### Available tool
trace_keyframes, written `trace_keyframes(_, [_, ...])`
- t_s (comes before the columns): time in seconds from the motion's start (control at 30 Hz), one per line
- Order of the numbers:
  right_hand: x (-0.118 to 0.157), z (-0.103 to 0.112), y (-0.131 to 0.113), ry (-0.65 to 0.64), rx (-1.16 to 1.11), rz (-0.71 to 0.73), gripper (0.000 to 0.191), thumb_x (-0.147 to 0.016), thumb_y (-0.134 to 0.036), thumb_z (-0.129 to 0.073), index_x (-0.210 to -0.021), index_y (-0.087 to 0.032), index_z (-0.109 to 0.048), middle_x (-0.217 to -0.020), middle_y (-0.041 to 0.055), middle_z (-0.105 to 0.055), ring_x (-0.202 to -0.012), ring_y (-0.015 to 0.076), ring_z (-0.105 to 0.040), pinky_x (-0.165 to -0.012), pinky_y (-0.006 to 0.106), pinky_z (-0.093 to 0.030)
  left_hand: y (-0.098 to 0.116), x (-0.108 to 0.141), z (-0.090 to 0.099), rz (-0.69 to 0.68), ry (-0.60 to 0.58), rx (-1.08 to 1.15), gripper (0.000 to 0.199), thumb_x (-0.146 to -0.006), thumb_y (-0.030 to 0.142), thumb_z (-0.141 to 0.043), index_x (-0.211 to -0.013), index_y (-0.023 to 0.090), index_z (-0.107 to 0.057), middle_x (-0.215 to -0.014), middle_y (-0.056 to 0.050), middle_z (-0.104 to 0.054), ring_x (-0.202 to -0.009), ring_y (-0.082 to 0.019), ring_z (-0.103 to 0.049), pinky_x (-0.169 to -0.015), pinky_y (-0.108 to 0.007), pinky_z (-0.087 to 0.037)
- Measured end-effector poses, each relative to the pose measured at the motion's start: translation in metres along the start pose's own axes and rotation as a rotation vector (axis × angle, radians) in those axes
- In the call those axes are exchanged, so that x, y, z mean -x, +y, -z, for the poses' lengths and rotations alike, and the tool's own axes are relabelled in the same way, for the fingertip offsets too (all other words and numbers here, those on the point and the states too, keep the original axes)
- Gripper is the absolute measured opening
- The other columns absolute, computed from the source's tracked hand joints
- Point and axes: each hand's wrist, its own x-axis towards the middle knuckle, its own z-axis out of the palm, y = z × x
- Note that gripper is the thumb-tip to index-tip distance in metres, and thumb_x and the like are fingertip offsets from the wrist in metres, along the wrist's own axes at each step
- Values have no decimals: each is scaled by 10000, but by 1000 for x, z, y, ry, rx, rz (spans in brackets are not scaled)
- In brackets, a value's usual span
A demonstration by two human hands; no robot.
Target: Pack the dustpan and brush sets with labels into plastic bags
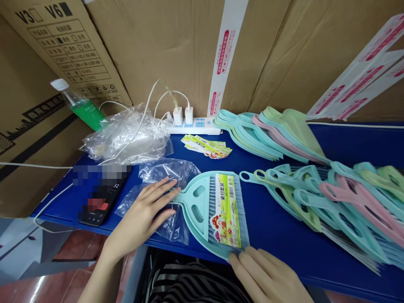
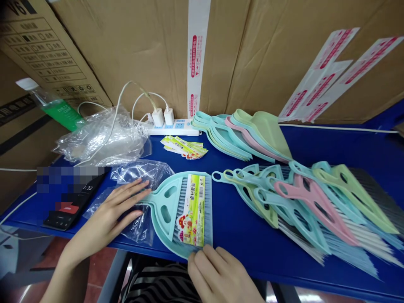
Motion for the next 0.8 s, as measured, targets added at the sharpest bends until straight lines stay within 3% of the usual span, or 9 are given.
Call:
trace_keyframes(0.17, [-1,-3,6,33,-25,23,413,-951,-16,-302,-784,-145,-657,-603,10,-582,-580,133,-550,-554,270,-435,8,2,4,-28,-9,-54,568,-975,436,-455,-1475,197,-331,-1469,-102,-475,-1387,-253,-396,-1125,-483,-369])
trace_keyframes(0.3, [-5,2,6,-4,-49,26,431,-960,-32,-278,-799,-145,-662,-625,19,-579,-587,134,-550,-546,269,-440,20,-1,1,36,88,-89,434,-975,287,-452,-1399,199,-431,-1437,-118,-493,-1319,-273,-453,-1046,-484,-443])
trace_keyframes(0.43, [-12,5,5,0,-92,13,434,-963,-47,-274,-815,-133,-672,-635,31,-577,-619,142,-551,-535,264,-435,32,-6,-7,121,202,-89,370,-941,177,-444,-1297,188,-543,-1088,-116,-603,-998,-248,-582,-838,-417,-546])
trace_keyframes(0.53, [-14,2,3,40,-109,9,438,-955,-31,-279,-768,-134,-661,-602,20,-543,-572,133,-497,-492,266,-391,37,-8,-13,139,207,8,443,-933,119,-397,-1356,206,-496,-925,-61,-571,-823,-188,-598,-749,-336,-560])
trace_keyframes(0.8, [-22,-6,-1,52,-167,-15,462,-967,-26,-273,-698,-150,-628,-606,14,-552,-559,130,-463,-482,275,-355,55,-18,-12,207,164,371,484,-932,132,-410,-1392,263,-480,-828,1,-533,-702,-122,-572,-649,-241,-534])
